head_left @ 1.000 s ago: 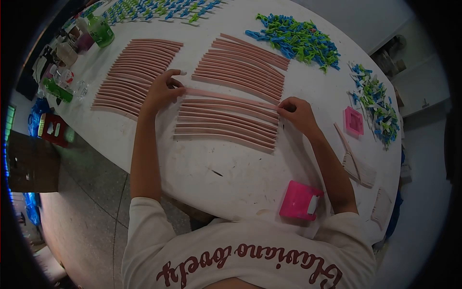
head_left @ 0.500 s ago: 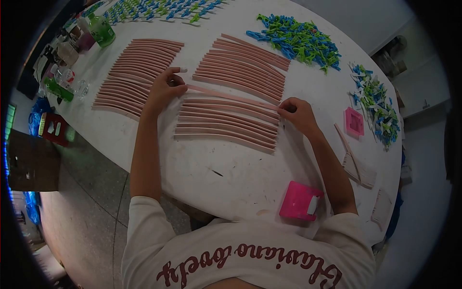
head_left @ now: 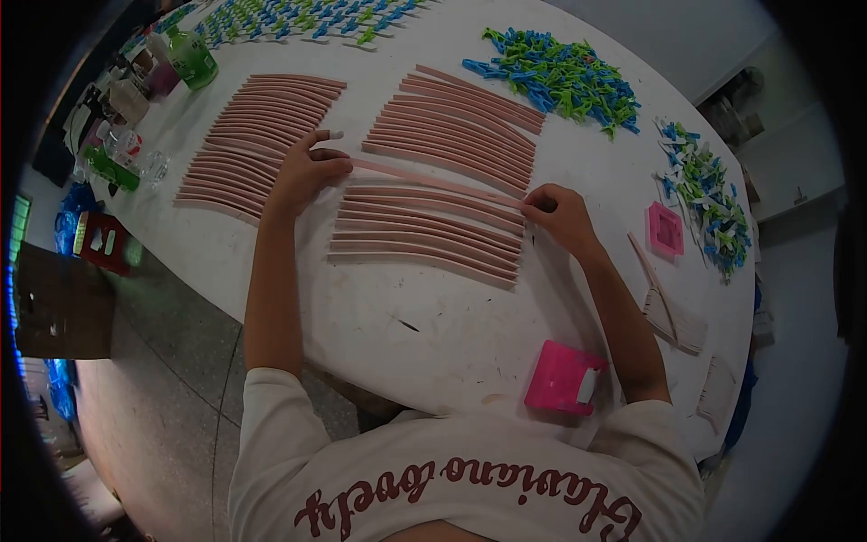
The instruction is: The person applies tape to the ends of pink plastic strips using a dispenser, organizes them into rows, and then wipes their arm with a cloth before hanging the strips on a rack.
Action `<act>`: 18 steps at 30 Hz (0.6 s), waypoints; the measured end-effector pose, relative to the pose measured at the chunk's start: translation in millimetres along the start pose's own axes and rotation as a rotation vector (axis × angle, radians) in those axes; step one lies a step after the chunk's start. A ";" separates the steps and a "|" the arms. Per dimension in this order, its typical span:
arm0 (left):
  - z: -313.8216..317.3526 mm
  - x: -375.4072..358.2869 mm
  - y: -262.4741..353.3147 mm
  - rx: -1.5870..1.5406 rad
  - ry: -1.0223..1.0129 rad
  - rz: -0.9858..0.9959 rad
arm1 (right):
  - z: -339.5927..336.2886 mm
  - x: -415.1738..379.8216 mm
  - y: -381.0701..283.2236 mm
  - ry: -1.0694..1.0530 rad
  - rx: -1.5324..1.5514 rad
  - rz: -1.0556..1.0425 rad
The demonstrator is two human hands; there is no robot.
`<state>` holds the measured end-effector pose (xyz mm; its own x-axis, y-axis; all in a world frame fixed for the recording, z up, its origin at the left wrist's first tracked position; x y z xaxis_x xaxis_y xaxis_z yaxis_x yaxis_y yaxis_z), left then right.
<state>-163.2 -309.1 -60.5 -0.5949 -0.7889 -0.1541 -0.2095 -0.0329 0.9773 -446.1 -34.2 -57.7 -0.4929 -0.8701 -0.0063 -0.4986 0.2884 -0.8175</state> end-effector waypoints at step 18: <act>4.0 4.9 6.4 0.169 -0.070 0.121 | -3.3 -0.8 -1.2 -0.005 -0.005 0.044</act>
<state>-170.5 -310.8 -55.6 -0.6749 -0.7361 -0.0523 -0.2570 0.1680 0.9517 -447.4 -32.6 -54.8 -0.5106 -0.8587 -0.0448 -0.4805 0.3282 -0.8133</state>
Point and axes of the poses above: each hand's wrist, its own x-axis towards the middle knuckle, its own z-axis out of the palm, y = z × x, the point moved 10 cm from there along x, towards the middle knuckle, and after that the axes turned 7 degrees about x, right-handed, at the moved point
